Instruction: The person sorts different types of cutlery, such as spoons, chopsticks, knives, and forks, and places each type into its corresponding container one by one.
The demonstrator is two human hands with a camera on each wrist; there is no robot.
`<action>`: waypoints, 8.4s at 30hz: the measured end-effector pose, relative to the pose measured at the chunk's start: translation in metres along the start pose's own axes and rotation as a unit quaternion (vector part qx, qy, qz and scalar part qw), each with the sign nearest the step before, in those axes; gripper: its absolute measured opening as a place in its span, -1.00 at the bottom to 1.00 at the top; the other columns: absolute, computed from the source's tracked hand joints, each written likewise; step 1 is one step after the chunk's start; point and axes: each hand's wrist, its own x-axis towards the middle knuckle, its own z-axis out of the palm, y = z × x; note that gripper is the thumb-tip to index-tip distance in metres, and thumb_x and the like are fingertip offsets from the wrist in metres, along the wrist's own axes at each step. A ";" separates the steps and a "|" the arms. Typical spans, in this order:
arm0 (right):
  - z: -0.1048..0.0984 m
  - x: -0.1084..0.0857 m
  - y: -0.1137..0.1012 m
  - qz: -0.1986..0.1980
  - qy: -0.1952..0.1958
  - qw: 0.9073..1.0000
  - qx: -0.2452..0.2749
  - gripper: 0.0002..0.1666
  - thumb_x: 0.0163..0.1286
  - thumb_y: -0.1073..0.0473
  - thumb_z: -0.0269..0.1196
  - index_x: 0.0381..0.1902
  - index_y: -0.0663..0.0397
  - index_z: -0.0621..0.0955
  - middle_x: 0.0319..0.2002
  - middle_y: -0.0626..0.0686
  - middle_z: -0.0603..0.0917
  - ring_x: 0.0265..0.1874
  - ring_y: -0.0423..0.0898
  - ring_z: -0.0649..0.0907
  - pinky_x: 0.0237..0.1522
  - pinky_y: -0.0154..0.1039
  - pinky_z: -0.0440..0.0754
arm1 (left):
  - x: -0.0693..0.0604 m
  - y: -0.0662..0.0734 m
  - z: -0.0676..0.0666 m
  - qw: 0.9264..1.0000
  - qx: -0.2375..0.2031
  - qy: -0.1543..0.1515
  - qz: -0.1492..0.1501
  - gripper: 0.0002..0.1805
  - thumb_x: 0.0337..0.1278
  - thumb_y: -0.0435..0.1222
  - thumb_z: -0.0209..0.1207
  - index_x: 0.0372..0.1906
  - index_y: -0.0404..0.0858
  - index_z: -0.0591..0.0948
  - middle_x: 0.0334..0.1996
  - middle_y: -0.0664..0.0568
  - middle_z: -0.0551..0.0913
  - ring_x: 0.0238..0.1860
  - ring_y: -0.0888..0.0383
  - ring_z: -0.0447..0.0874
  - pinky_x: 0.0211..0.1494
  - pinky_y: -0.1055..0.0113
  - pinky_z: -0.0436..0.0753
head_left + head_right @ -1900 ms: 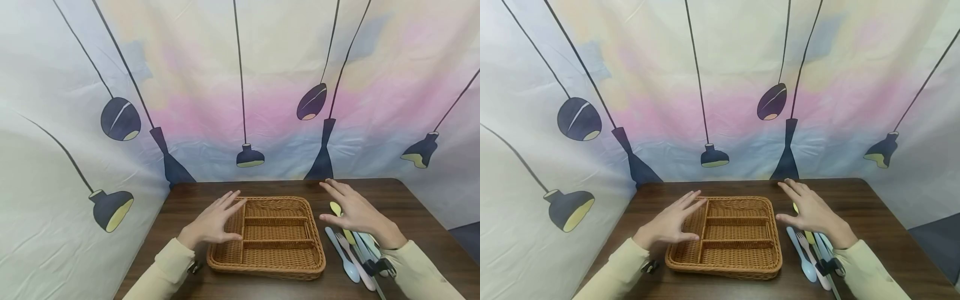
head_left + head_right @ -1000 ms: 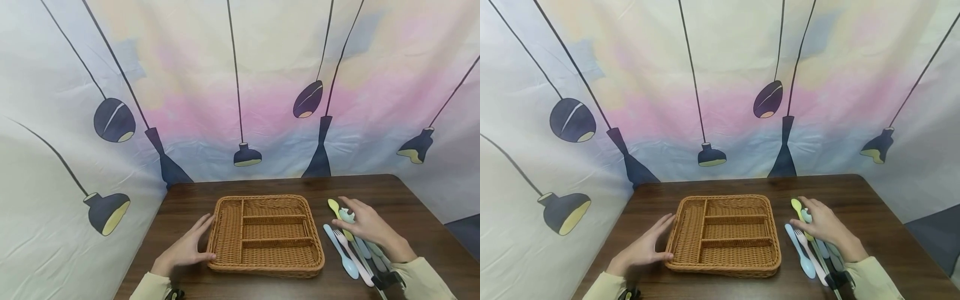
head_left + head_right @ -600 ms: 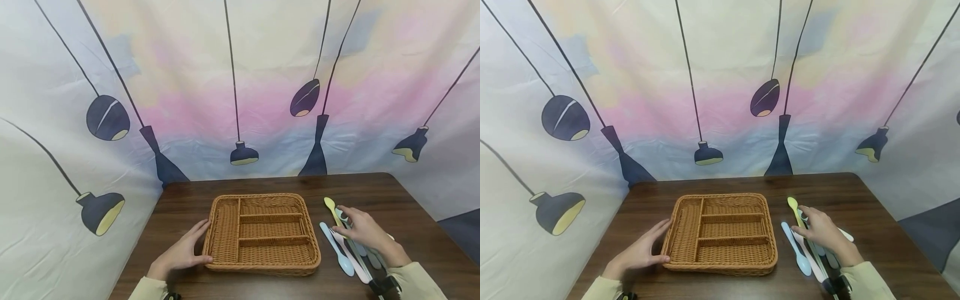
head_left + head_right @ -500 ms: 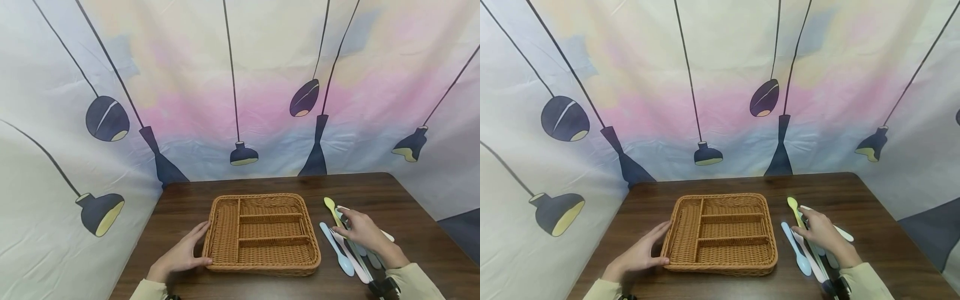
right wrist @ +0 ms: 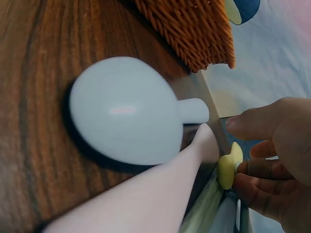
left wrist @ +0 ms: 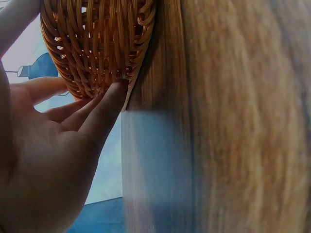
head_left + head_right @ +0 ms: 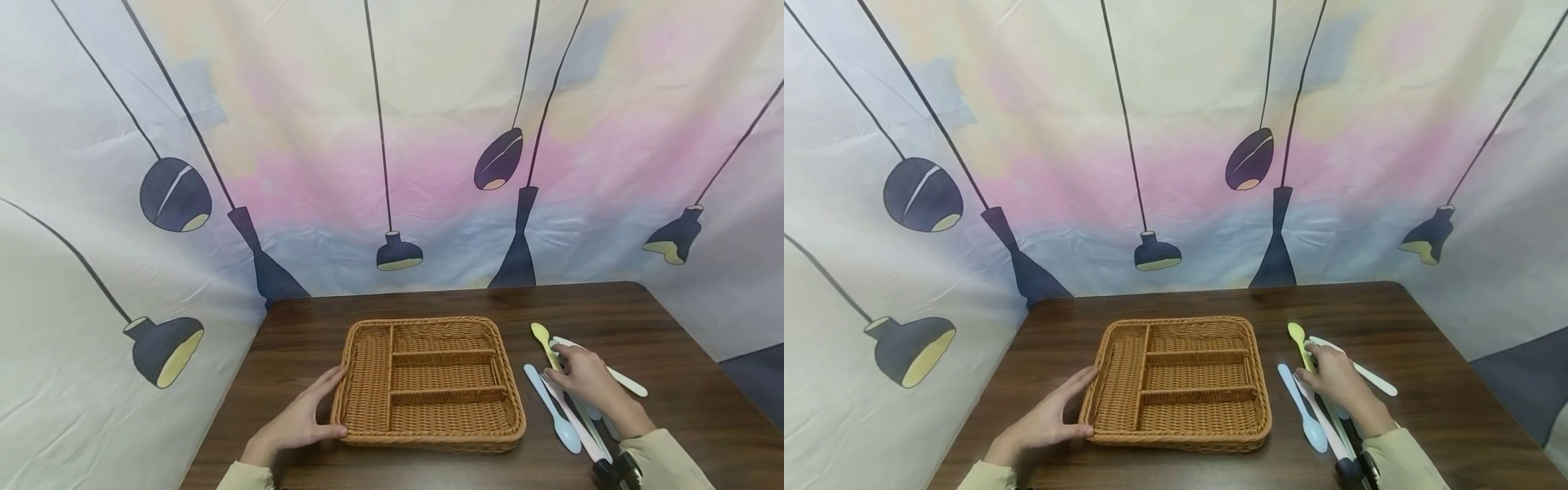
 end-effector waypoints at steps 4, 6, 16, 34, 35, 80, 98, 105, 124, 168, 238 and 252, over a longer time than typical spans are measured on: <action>0.002 0.002 0.001 -0.001 0.005 1.000 -0.006 -0.39 0.04 0.15 0.48 -0.06 0.51 0.60 -0.41 0.20 0.68 -0.45 0.03 0.65 -0.49 -0.07 0.62 | 0.001 0.000 -0.001 1.000 0.000 0.002 0.001 0.10 -0.07 -0.02 0.44 0.53 -0.22 0.11 0.51 -0.24 0.06 0.42 -0.32 0.12 0.28 -0.39 0.29; 0.002 0.004 0.002 0.003 0.002 1.000 -0.008 -0.41 0.05 0.16 0.47 -0.07 0.51 0.60 -0.41 0.20 0.69 -0.43 0.06 0.67 -0.46 -0.03 0.64 | 0.001 0.000 -0.001 1.000 -0.003 0.002 -0.001 0.09 -0.07 -0.02 0.44 0.53 -0.22 0.11 0.51 -0.23 0.06 0.43 -0.32 0.11 0.28 -0.39 0.29; 0.008 0.010 0.002 0.019 -0.010 0.999 -0.026 -0.67 0.08 0.24 0.41 -0.25 0.38 0.64 -0.54 0.07 0.61 -0.56 -0.09 0.51 -0.56 -0.08 0.51 | 0.001 -0.002 0.000 1.000 -0.005 -0.007 -0.008 0.09 -0.05 -0.01 0.43 0.54 -0.21 0.10 0.53 -0.21 0.03 0.44 -0.31 0.09 0.29 -0.38 0.28; 0.005 0.008 -0.008 0.091 -0.002 0.996 -0.005 -0.66 -0.03 0.30 0.30 -0.23 0.33 0.67 -0.42 0.21 0.69 -0.48 0.05 0.58 -0.47 0.06 0.52 | 0.000 -0.002 -0.001 1.000 -0.004 -0.004 -0.015 0.09 -0.09 0.02 0.45 0.52 -0.21 0.15 0.52 -0.17 0.09 0.44 -0.24 0.13 0.27 -0.34 0.33; 0.004 0.008 -0.008 0.098 -0.005 0.995 0.002 -0.65 -0.02 0.30 0.30 -0.21 0.33 0.67 -0.40 0.22 0.69 -0.47 0.05 0.58 -0.47 0.05 0.52 | 0.000 -0.002 -0.001 1.000 -0.005 -0.003 -0.015 0.09 -0.09 0.02 0.45 0.52 -0.21 0.15 0.52 -0.17 0.09 0.44 -0.25 0.12 0.27 -0.34 0.33; -0.052 0.020 -0.090 -0.044 0.052 0.995 0.070 -0.74 0.14 0.28 0.37 -0.16 0.07 0.70 -0.24 0.07 0.67 -0.33 0.00 0.67 -0.41 -0.12 0.60 | -0.001 -0.004 -0.001 0.999 -0.025 -0.004 -0.021 0.12 -0.13 0.01 0.47 0.52 -0.24 0.15 0.53 -0.18 0.06 0.46 -0.28 0.07 0.31 -0.35 0.28; -0.031 0.016 -0.140 -0.190 0.045 0.977 0.083 -0.70 0.02 0.31 0.46 -0.25 -0.06 0.72 -0.31 -0.17 0.66 -0.35 -0.20 0.60 -0.37 -0.33 0.61 | -0.002 -0.006 0.001 1.000 -0.025 -0.004 -0.014 0.11 -0.10 -0.03 0.47 0.53 -0.20 0.12 0.53 -0.18 0.06 0.46 -0.27 0.08 0.31 -0.33 0.30; -0.018 0.011 -0.147 -0.244 0.021 0.965 0.093 -0.70 0.01 0.31 0.46 -0.27 -0.09 0.71 -0.28 -0.16 0.66 -0.28 -0.21 0.62 -0.30 -0.26 0.67 | -0.001 -0.005 0.000 0.999 -0.024 -0.004 -0.021 0.11 -0.10 0.03 0.45 0.53 -0.18 0.13 0.53 -0.13 0.05 0.47 -0.18 0.07 0.34 -0.19 0.36; 0.013 -0.005 -0.146 -0.288 -0.105 0.943 0.127 -0.73 0.10 0.29 0.42 -0.20 -0.09 0.74 -0.21 -0.21 0.69 -0.19 -0.21 0.64 -0.15 -0.24 0.68 | -0.005 -0.005 0.004 0.998 -0.051 -0.011 -0.020 0.10 -0.09 -0.07 0.47 0.53 -0.19 0.12 0.53 -0.17 0.05 0.45 -0.25 0.08 0.31 -0.04 0.47; -0.011 0.013 -0.128 -0.215 0.019 0.966 0.144 -0.63 0.15 0.16 0.45 -0.05 0.01 0.67 -0.26 -0.14 0.67 -0.46 -0.25 0.57 -0.48 -0.45 0.53 | -0.002 -0.006 0.001 0.999 -0.040 -0.001 -0.013 0.12 -0.13 -0.03 0.48 0.54 -0.12 0.13 0.53 -0.15 0.05 0.46 -0.21 0.07 0.34 -0.17 0.35; 0.022 0.021 -0.026 0.024 -0.078 0.996 0.024 -0.57 0.00 0.18 0.49 -0.17 0.28 0.66 -0.34 0.11 0.66 -0.33 0.02 0.65 -0.33 -0.04 0.63 | -0.002 -0.009 0.001 0.999 -0.045 -0.002 -0.002 0.12 -0.11 -0.06 0.48 0.54 -0.14 0.10 0.53 -0.18 0.04 0.45 -0.26 0.09 0.28 -0.04 0.49; 0.021 0.020 -0.029 0.031 -0.083 0.996 0.022 -0.72 -0.02 0.26 0.44 -0.30 0.23 0.68 -0.43 0.03 0.66 -0.43 -0.06 0.61 -0.40 -0.08 0.60 | -0.003 -0.008 0.001 0.999 -0.038 -0.001 -0.010 0.11 -0.11 -0.06 0.48 0.54 -0.11 0.11 0.53 -0.17 0.06 0.45 -0.26 0.08 0.29 -0.30 0.34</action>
